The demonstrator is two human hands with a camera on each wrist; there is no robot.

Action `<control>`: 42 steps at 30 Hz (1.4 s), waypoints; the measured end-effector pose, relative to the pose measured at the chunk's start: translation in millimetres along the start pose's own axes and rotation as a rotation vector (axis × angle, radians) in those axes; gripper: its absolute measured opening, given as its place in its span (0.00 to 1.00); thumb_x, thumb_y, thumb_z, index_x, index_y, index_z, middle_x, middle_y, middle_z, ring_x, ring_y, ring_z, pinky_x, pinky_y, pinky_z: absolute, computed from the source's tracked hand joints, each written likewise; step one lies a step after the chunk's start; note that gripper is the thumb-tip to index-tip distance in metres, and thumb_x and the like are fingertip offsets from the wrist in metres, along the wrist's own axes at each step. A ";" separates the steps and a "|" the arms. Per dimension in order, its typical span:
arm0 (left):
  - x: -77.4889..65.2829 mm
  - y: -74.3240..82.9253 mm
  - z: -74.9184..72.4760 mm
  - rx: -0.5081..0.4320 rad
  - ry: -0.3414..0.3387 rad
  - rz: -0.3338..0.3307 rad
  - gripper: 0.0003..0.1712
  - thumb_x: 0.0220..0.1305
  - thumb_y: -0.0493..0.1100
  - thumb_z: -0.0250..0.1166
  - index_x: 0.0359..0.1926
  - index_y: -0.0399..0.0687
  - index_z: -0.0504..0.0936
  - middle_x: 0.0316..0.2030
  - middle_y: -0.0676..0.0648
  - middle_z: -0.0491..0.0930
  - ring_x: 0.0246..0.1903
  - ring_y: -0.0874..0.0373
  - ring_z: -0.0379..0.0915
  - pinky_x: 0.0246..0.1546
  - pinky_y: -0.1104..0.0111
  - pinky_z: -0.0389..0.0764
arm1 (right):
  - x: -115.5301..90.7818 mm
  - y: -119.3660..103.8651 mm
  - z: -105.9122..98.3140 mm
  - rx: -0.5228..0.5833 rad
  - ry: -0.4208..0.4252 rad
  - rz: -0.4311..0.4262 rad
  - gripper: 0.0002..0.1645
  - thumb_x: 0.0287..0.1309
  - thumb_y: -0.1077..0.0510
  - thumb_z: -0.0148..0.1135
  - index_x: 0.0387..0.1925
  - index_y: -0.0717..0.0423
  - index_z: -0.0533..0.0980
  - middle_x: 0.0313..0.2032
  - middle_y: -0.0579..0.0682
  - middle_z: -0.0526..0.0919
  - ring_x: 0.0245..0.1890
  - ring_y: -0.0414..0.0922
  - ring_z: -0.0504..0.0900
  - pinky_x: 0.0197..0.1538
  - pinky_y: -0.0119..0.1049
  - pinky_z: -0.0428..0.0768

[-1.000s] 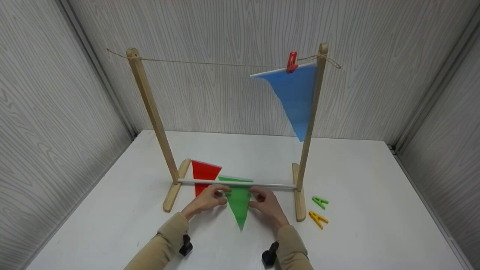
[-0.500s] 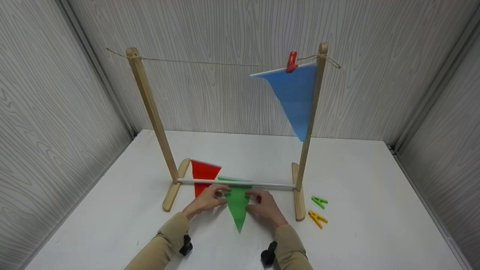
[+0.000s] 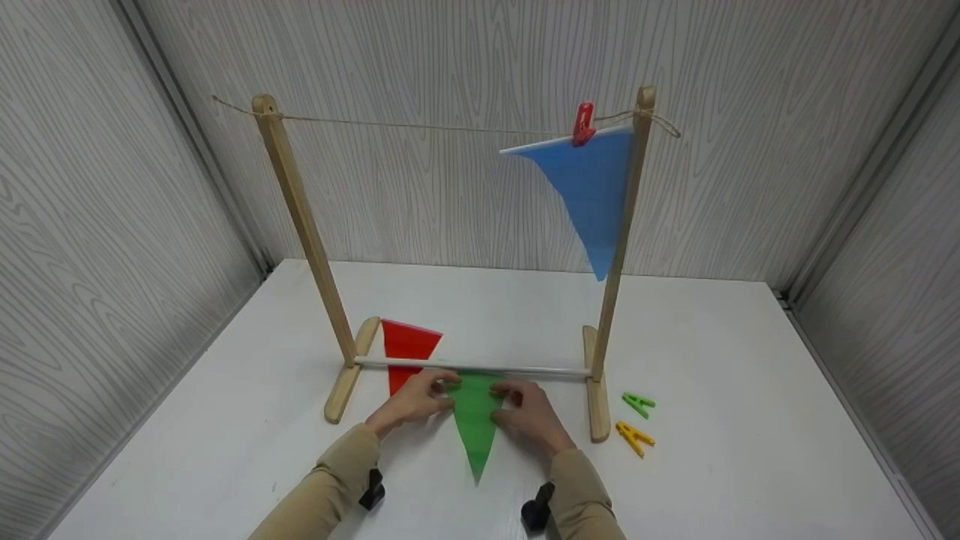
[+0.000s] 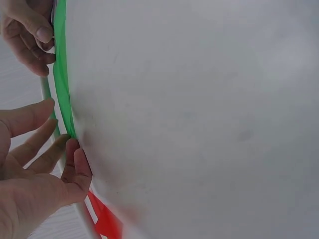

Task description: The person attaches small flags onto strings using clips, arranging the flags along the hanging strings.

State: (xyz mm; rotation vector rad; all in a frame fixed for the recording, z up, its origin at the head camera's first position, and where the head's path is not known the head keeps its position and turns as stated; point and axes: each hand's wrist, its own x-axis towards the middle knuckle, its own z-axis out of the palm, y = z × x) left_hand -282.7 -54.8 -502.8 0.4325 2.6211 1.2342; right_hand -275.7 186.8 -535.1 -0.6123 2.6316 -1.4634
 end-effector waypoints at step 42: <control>-3.0 4.6 6.5 0.142 0.107 -0.006 0.05 0.63 0.30 0.63 0.41 0.36 0.82 0.47 0.39 0.75 0.51 0.46 0.70 0.60 0.51 0.74 | 0.6 0.5 0.2 -0.055 -0.011 -0.048 0.24 0.56 0.69 0.65 0.57 0.62 0.79 0.52 0.60 0.80 0.40 0.43 0.69 0.46 0.31 0.69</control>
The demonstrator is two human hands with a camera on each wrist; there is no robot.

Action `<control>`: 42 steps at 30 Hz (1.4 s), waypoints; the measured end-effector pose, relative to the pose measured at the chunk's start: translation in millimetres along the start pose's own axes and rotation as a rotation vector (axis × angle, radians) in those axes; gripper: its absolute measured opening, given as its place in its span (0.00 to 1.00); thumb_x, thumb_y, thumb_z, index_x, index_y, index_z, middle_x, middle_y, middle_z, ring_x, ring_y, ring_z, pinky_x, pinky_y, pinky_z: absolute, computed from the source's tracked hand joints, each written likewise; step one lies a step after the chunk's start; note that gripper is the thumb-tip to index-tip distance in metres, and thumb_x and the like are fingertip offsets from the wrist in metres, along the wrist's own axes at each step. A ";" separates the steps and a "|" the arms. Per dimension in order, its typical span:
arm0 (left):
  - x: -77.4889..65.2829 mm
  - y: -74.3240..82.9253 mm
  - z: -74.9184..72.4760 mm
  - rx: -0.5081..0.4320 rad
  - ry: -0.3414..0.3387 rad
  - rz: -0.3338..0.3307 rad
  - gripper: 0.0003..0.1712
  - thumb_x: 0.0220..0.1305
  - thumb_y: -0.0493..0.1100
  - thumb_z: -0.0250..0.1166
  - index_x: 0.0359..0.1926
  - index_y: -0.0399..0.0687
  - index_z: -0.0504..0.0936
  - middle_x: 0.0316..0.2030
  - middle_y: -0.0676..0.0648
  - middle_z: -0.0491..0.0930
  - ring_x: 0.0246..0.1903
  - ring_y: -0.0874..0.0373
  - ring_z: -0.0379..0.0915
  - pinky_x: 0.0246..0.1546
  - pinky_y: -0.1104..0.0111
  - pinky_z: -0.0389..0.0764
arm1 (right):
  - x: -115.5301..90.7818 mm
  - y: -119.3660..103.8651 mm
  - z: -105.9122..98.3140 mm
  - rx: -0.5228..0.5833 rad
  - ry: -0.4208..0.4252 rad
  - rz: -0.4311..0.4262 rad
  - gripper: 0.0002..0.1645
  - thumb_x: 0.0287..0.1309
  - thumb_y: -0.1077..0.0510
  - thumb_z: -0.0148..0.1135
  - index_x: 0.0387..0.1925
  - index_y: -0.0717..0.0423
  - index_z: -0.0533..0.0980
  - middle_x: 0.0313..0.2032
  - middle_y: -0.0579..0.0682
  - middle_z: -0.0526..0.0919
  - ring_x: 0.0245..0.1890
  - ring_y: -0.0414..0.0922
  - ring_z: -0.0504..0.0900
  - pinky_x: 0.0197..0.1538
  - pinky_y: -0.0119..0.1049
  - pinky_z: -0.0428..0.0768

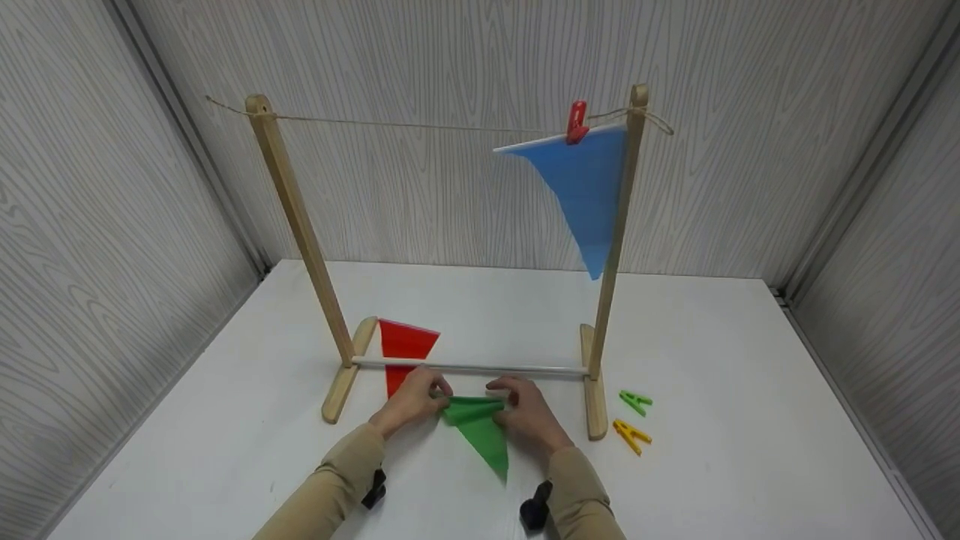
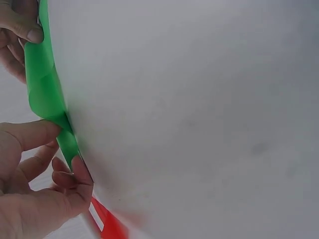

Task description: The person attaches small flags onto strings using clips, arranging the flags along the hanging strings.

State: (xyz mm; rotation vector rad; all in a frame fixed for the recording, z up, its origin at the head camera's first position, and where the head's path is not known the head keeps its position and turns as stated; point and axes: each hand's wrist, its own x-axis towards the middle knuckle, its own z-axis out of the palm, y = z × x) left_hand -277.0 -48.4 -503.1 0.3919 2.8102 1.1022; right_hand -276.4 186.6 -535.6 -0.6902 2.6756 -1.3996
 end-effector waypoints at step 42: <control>6.4 -10.4 -7.1 -0.422 0.070 -0.031 0.21 0.65 0.46 0.69 0.55 0.39 0.80 0.53 0.41 0.81 0.52 0.51 0.73 0.53 0.59 0.79 | 2.8 2.2 -4.3 0.310 0.233 0.225 0.14 0.66 0.65 0.61 0.50 0.69 0.82 0.45 0.62 0.86 0.36 0.31 0.78 0.44 0.24 0.77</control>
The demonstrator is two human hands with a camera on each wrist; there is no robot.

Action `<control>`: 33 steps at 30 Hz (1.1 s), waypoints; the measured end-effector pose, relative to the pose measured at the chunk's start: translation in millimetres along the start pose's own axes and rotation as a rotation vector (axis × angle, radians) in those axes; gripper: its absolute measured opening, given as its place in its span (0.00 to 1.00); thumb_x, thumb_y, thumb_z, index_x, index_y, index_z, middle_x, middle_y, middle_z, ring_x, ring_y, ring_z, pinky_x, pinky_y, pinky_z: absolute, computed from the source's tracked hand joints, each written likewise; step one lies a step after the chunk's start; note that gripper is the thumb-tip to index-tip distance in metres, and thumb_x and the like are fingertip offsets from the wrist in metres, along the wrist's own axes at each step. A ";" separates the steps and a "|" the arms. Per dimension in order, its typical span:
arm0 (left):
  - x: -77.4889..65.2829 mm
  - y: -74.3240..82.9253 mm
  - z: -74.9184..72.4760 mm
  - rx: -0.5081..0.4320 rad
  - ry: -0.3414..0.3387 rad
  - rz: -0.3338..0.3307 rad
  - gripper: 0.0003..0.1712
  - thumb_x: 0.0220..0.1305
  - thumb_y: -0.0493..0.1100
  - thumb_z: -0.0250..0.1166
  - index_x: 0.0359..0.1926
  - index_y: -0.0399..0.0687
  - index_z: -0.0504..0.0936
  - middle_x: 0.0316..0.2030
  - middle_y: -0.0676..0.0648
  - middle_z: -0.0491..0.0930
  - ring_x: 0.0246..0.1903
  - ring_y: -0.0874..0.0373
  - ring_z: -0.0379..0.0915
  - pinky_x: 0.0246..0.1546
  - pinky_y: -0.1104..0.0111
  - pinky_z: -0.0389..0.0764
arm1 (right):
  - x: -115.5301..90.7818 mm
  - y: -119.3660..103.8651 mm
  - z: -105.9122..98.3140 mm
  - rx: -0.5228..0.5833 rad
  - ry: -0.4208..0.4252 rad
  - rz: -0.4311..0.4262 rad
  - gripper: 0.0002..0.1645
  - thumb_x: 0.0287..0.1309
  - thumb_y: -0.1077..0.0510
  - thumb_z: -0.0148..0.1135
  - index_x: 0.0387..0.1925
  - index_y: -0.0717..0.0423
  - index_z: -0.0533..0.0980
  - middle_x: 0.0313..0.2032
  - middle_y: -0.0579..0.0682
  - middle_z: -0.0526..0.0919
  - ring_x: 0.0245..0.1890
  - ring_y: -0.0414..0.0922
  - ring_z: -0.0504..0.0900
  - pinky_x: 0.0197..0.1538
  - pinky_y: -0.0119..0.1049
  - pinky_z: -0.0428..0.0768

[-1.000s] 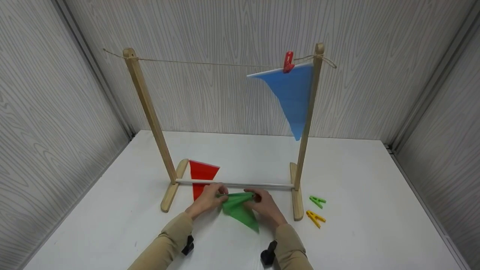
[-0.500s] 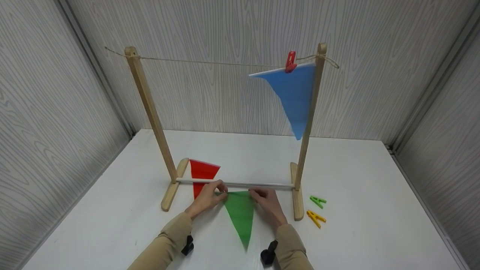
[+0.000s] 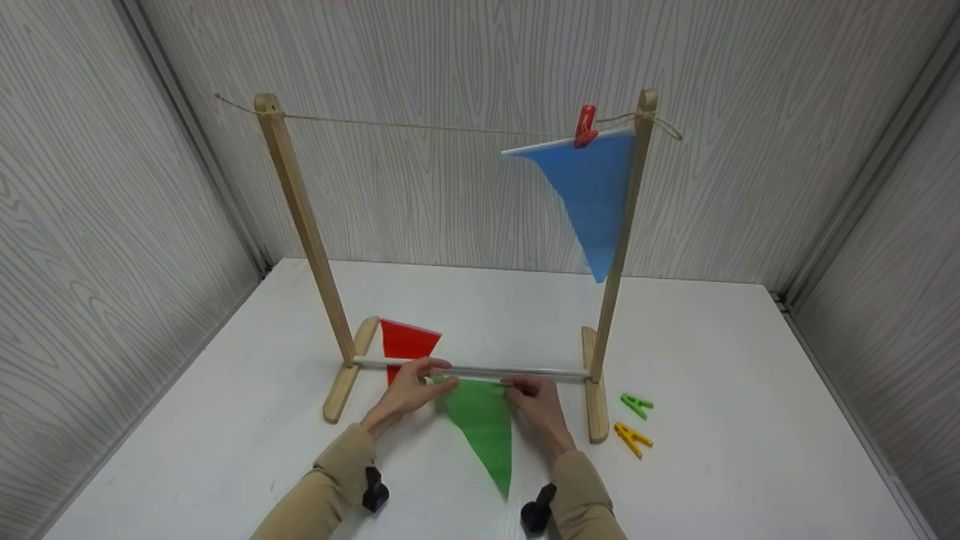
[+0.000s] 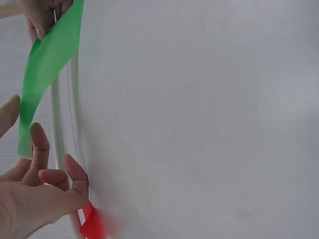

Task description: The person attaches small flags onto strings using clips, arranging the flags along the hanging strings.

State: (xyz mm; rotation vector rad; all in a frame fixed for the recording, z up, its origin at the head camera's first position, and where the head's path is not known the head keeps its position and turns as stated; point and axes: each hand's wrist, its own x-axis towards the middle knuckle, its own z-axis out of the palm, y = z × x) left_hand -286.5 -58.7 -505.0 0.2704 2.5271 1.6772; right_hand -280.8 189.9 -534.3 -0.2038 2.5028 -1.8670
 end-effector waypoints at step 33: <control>-0.7 -1.5 2.7 -0.159 0.131 -0.210 0.13 0.57 0.42 0.76 0.39 0.37 0.88 0.30 0.45 0.88 0.32 0.60 0.76 0.33 0.73 0.73 | -38.0 -13.9 -77.2 -0.064 -0.004 0.040 0.22 0.69 0.61 0.60 0.60 0.68 0.75 0.49 0.61 0.82 0.36 0.40 0.82 0.37 0.28 0.82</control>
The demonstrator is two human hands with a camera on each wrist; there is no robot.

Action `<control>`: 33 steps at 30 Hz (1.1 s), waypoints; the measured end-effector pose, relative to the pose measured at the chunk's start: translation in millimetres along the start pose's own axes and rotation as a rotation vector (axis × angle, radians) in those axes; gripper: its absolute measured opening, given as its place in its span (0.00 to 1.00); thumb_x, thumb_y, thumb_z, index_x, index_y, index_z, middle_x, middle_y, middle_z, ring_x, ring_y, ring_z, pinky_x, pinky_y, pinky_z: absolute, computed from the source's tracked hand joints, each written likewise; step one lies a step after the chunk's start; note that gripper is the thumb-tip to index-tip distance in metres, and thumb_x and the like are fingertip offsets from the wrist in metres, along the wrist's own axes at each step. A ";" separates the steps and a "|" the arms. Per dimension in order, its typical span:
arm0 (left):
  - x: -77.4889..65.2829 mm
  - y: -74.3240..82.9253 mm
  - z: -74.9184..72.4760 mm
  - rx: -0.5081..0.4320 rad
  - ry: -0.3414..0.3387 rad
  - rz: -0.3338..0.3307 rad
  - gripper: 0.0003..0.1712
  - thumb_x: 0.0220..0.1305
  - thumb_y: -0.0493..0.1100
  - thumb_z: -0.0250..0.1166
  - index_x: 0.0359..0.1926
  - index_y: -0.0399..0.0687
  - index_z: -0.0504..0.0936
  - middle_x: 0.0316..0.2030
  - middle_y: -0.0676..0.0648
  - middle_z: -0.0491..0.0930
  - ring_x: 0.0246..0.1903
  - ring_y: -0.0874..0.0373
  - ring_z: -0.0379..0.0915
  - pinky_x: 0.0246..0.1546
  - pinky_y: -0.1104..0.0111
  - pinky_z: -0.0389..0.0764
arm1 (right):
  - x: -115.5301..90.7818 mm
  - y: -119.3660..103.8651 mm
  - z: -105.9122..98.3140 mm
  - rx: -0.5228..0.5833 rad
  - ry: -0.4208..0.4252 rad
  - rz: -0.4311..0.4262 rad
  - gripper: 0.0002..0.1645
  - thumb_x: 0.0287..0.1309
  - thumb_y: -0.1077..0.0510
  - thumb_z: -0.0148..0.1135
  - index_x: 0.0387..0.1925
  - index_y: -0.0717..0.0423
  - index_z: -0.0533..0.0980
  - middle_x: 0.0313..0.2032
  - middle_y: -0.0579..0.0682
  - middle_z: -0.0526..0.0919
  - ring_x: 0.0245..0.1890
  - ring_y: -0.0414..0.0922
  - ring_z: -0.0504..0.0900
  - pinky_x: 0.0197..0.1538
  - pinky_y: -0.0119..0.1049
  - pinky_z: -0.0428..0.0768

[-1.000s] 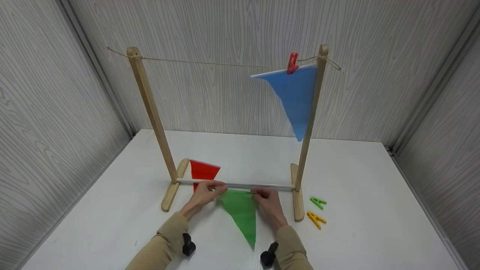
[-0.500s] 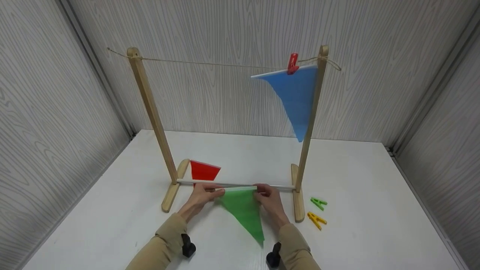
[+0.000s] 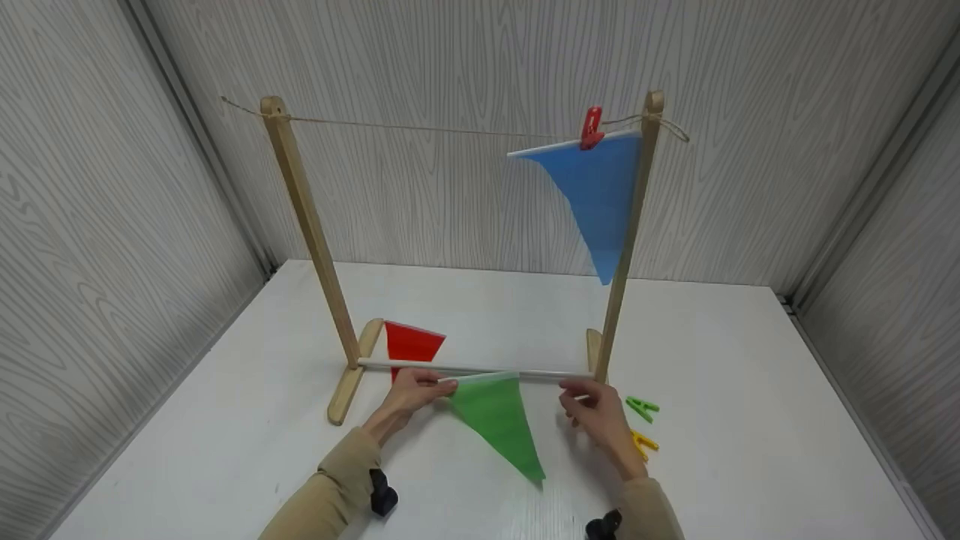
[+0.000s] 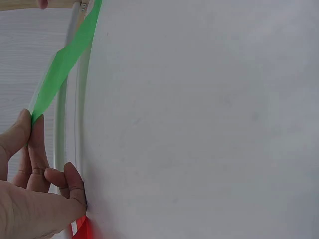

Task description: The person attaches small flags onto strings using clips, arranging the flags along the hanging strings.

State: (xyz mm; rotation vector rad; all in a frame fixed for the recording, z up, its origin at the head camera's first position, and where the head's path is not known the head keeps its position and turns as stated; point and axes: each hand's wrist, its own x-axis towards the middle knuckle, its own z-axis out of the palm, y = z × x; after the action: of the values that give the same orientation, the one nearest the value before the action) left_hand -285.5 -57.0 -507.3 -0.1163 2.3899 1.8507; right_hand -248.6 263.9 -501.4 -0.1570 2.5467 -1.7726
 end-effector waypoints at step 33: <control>1.2 -6.6 1.8 0.021 -0.083 0.110 0.10 0.61 0.37 0.71 0.40 0.32 0.87 0.26 0.51 0.79 0.29 0.61 0.69 0.32 0.74 0.73 | -39.1 41.7 -93.3 -0.298 -0.030 0.388 0.39 0.54 0.45 0.75 0.59 0.64 0.74 0.44 0.50 0.79 0.38 0.45 0.71 0.32 0.35 0.74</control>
State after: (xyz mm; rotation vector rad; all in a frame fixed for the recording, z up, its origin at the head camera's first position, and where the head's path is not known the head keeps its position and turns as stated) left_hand -285.7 -56.9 -514.3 0.0936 2.4031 1.8366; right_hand -220.3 369.3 -509.1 0.2820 2.5803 -1.2439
